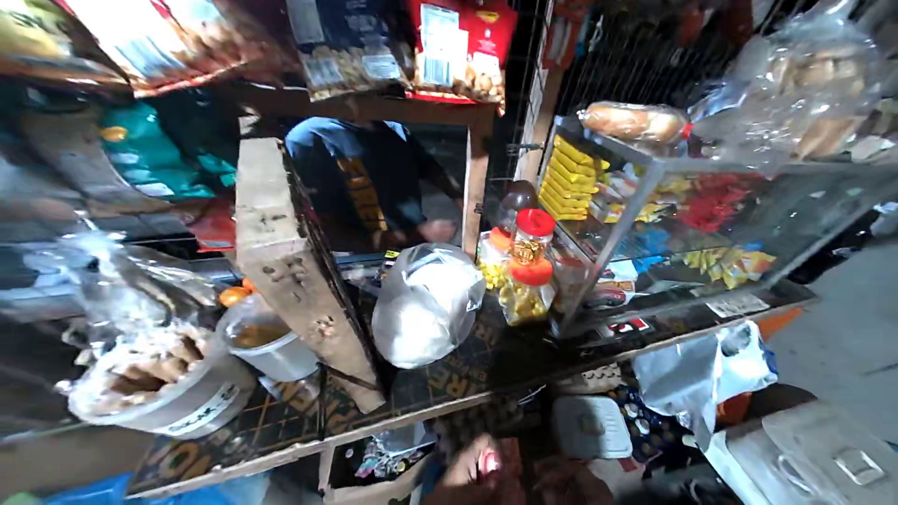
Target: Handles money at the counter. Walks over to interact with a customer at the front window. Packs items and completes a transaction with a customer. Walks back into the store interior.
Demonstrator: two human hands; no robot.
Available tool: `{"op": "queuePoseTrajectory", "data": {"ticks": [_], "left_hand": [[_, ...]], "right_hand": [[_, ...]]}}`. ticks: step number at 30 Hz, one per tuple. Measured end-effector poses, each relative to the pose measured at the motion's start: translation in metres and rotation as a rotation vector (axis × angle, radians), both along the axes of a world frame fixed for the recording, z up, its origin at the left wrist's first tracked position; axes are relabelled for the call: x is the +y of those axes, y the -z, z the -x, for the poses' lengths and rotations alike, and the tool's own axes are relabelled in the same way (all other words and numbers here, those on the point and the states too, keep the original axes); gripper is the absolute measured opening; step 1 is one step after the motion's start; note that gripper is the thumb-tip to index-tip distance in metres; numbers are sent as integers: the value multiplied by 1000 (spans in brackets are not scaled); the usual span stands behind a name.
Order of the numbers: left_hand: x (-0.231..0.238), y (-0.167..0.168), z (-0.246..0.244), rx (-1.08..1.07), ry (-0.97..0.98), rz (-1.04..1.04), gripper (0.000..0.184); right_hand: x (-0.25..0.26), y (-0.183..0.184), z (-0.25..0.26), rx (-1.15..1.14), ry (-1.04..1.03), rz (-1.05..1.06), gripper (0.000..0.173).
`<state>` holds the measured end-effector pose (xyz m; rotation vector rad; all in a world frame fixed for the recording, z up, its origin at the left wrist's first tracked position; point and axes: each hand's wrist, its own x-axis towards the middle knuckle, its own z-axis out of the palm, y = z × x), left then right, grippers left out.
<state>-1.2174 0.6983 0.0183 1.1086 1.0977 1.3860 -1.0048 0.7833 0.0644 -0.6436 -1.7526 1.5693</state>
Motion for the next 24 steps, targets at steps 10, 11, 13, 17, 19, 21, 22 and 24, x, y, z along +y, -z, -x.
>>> {"op": "queuePoseTrajectory", "data": {"ticks": [10, 11, 13, 17, 19, 21, 22, 24], "left_hand": [[11, -28, 12, 184, -224, -185, 47], [14, -26, 10, 185, -239, -209, 49], [22, -23, -1, 187, -345, -195, 47], [41, -21, -25, 247, -577, -187, 51], [50, -24, -31, 250, -658, -212, 52], [57, -34, -42, 140, -711, -204, 56], [61, -41, -49, 51, -739, -185, 55], [68, -53, -55, -106, -839, -128, 42]], "right_hand": [[49, 7, 58, -42, -232, -81, 18], [58, 5, 60, -51, -246, -104, 18], [81, -1, 62, -75, -285, -158, 17], [131, -20, 68, -80, -366, -172, 18], [153, -29, 77, -10, -391, -187, 19], [165, -29, 85, 106, -441, -214, 20], [166, -29, 88, 134, -481, -228, 22], [157, -29, 92, 109, -533, -241, 29]]}}
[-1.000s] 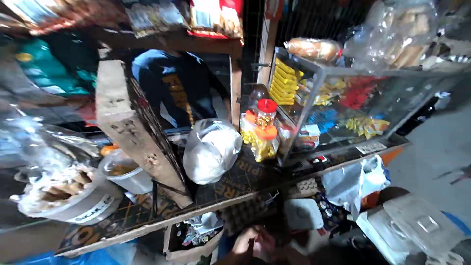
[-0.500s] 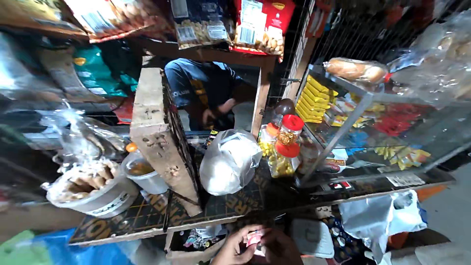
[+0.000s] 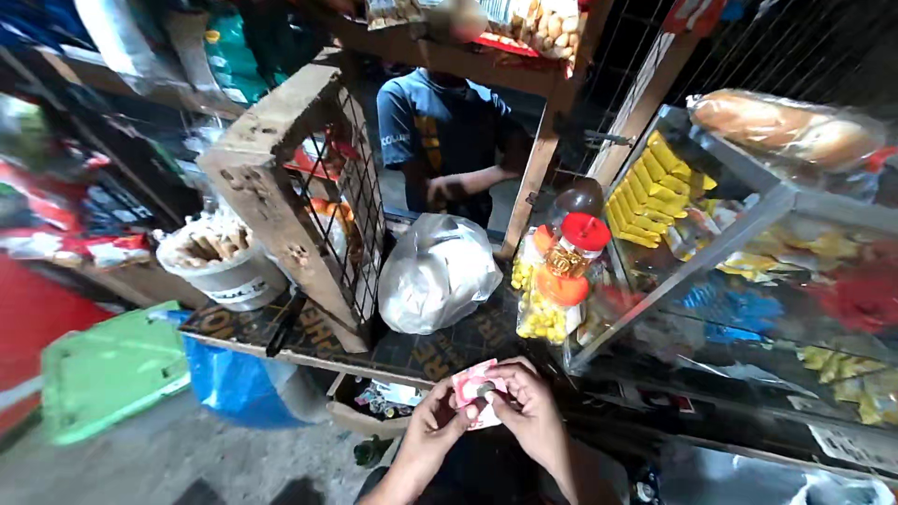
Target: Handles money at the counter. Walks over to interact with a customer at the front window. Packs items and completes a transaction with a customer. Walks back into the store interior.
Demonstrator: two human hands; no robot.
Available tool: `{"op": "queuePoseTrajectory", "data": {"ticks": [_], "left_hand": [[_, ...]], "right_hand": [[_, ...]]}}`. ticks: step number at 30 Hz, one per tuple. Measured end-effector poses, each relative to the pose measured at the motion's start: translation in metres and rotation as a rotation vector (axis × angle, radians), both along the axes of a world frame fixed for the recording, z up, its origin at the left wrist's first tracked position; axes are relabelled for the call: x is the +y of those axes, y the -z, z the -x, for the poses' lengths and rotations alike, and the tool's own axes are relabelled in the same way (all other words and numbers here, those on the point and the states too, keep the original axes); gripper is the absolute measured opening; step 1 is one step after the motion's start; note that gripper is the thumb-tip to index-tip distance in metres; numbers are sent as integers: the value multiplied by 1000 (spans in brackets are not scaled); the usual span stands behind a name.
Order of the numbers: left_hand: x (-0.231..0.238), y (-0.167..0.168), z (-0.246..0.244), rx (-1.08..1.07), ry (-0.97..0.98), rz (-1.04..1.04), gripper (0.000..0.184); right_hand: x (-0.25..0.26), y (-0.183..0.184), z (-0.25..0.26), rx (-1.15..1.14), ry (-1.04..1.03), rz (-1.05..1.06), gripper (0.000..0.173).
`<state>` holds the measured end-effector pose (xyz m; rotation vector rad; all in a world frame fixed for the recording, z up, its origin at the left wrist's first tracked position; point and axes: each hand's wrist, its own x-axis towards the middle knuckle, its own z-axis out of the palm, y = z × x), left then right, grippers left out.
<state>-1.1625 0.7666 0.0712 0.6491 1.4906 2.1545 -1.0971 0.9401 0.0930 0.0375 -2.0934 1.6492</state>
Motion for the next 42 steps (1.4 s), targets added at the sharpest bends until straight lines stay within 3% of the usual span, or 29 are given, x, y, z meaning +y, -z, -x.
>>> {"op": "queuePoseTrajectory", "data": {"ticks": [2, 5, 9, 12, 15, 17, 21, 24, 26, 33, 42], "left_hand": [[5, -2, 3, -79, -96, 31, 28], [3, 2, 8, -117, -142, 83, 24], [-6, 10, 13, -21, -171, 125, 13], [-9, 12, 16, 134, -173, 77, 18], [-10, 1, 18, 170, -114, -35, 41], [-17, 0, 21, 193, -70, -16, 43], [-43, 16, 21, 241, 3, 85, 19], [-72, 28, 20, 227, 66, 209, 15], [-90, 36, 18, 179, 40, 274, 16], [-136, 57, 11, 41, -183, 361, 18], [-166, 73, 9, -64, -134, 459, 20]], "right_hand": [[-11, 4, 3, -58, 15, 29, 41], [-24, 11, 4, -136, 76, 144, 49], [-34, 17, 2, -197, 64, 289, 68], [-29, 16, 5, -143, 11, 308, 40], [-13, -11, 23, -29, 1, 295, 26], [2, -43, 44, 85, 58, 291, 26], [37, -98, 107, 281, 172, 335, 27], [59, -116, 150, 249, 183, 408, 52], [65, -119, 174, 191, 224, 446, 54], [59, -115, 222, 89, 308, 481, 37], [58, -108, 264, -9, 221, 481, 22]]}}
